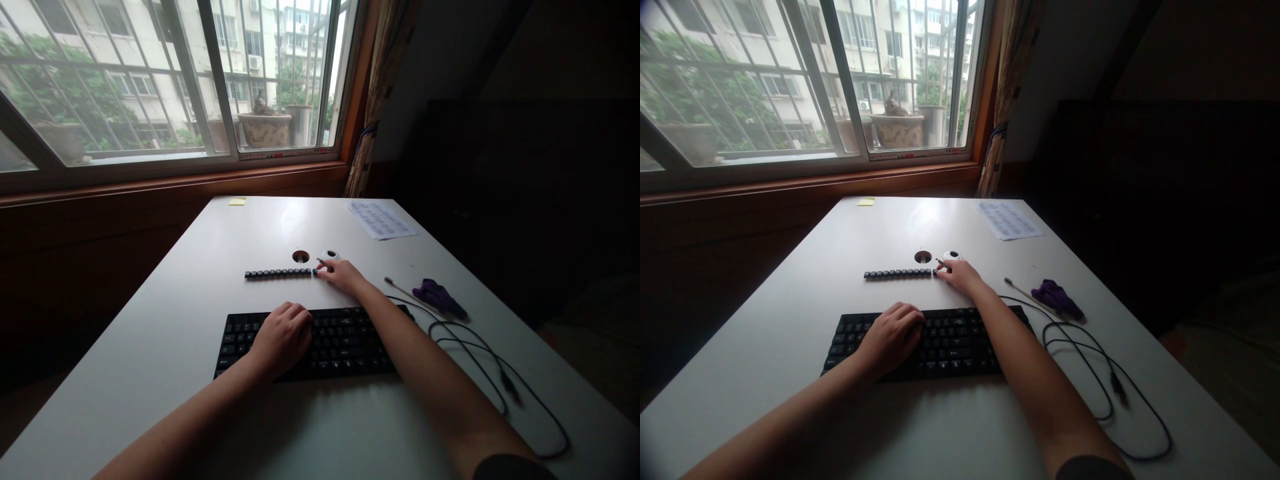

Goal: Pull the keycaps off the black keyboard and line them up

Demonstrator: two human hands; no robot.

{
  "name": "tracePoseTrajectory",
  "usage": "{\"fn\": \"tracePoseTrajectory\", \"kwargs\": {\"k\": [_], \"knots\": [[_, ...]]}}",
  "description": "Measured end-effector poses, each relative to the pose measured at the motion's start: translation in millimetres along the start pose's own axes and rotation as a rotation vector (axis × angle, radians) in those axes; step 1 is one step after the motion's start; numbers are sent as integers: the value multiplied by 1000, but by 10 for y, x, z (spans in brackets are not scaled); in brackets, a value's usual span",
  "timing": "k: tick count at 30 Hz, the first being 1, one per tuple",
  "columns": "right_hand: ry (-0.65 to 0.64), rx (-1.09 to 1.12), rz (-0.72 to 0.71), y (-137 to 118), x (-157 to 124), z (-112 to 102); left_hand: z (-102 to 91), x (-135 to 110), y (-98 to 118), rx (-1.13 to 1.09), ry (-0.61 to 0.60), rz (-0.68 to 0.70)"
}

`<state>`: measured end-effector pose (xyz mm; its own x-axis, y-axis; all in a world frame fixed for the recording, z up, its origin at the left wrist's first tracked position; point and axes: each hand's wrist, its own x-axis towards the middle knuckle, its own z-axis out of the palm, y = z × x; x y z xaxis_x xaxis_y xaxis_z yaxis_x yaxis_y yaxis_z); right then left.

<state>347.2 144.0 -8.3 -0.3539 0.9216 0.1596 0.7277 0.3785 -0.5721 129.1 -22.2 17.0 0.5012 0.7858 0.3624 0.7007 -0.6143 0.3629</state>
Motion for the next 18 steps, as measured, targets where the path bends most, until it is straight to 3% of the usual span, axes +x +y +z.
{"fn": "tracePoseTrajectory", "kwargs": {"k": [18], "knots": [[15,-72,-2,1,7,34,11,2,-7,33,-14,10]]}}
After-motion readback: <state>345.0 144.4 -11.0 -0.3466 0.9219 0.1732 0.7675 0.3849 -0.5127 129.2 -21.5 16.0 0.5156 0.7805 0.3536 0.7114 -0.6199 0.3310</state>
